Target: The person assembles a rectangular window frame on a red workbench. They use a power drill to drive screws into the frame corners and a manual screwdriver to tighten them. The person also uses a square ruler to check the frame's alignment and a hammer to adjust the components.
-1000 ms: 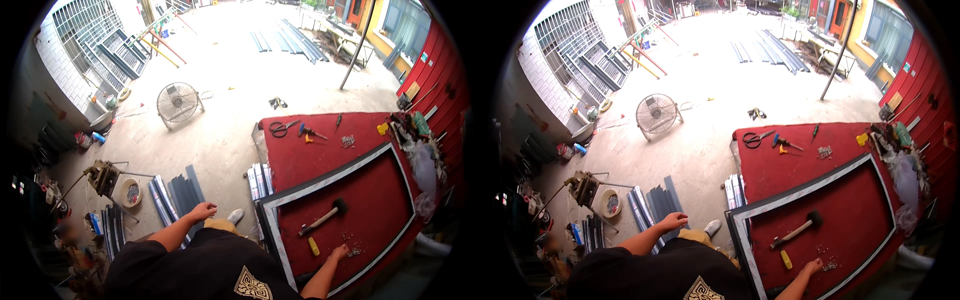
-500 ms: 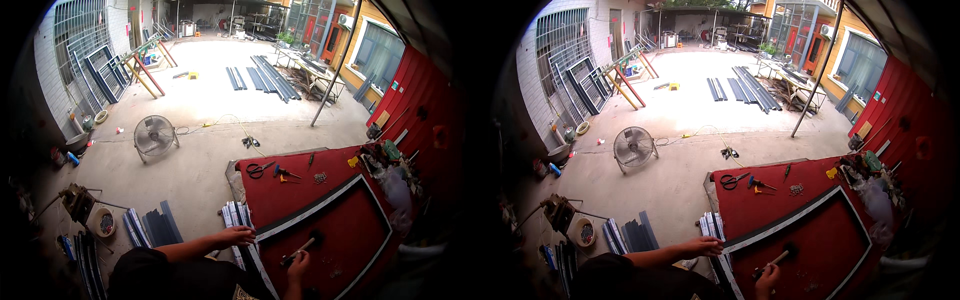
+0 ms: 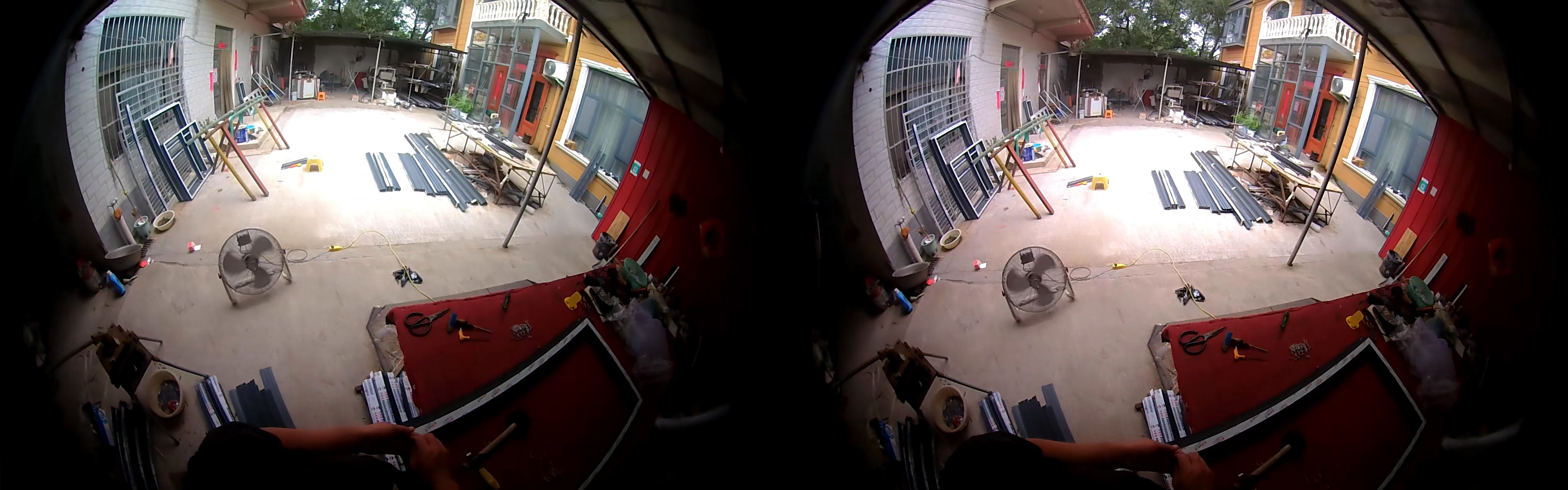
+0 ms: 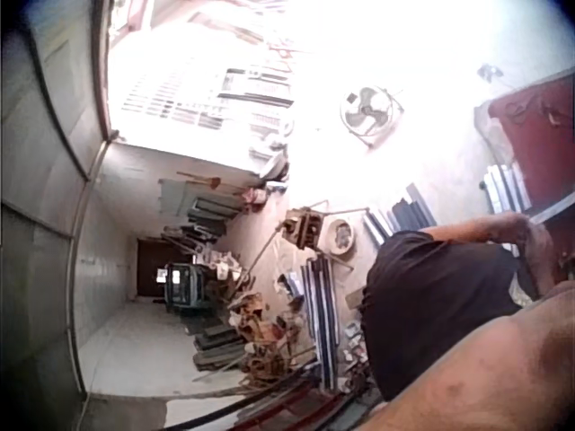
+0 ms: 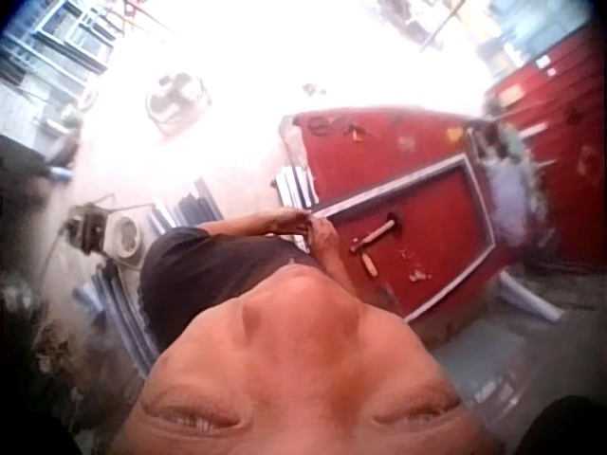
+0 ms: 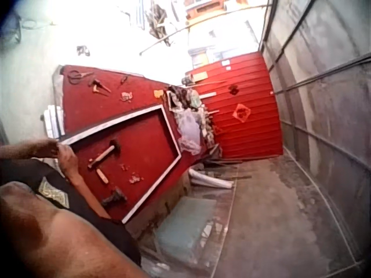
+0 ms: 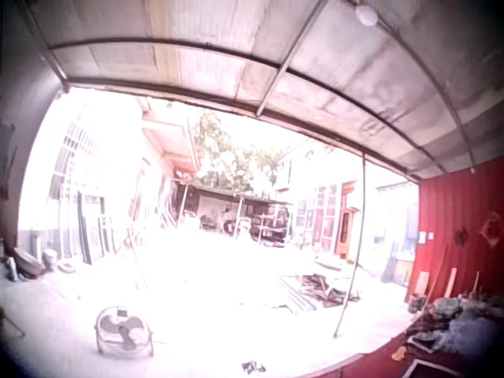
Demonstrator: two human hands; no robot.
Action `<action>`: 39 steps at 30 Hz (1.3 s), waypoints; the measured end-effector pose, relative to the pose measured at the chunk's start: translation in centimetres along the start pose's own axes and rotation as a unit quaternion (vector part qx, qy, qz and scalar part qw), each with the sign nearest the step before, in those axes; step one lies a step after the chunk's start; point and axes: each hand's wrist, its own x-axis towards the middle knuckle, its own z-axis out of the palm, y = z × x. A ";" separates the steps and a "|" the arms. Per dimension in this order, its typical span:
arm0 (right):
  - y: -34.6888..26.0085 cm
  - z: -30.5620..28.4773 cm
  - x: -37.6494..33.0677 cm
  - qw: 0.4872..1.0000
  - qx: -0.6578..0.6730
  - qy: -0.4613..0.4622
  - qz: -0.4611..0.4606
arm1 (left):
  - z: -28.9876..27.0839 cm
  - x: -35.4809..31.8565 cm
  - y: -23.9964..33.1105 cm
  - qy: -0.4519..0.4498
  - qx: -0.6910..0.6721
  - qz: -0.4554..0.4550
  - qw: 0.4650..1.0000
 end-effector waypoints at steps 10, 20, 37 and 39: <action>-1.5 -0.2 1.0 0.999 0.021 -0.032 -0.028 | -3.2 1.4 -0.9 0.049 -0.033 -0.012 0.998; -3.0 -1.6 0.3 0.997 0.074 0.007 0.006 | -6.2 4.0 -3.9 0.067 -0.045 0.004 0.997; -3.5 -2.9 -0.2 0.988 0.137 0.034 0.054 | -5.5 0.2 -4.0 0.001 0.108 0.064 0.992; -3.5 -2.7 -0.1 0.987 0.147 0.032 0.060 | -5.1 -0.2 -3.6 -0.012 0.130 0.068 0.989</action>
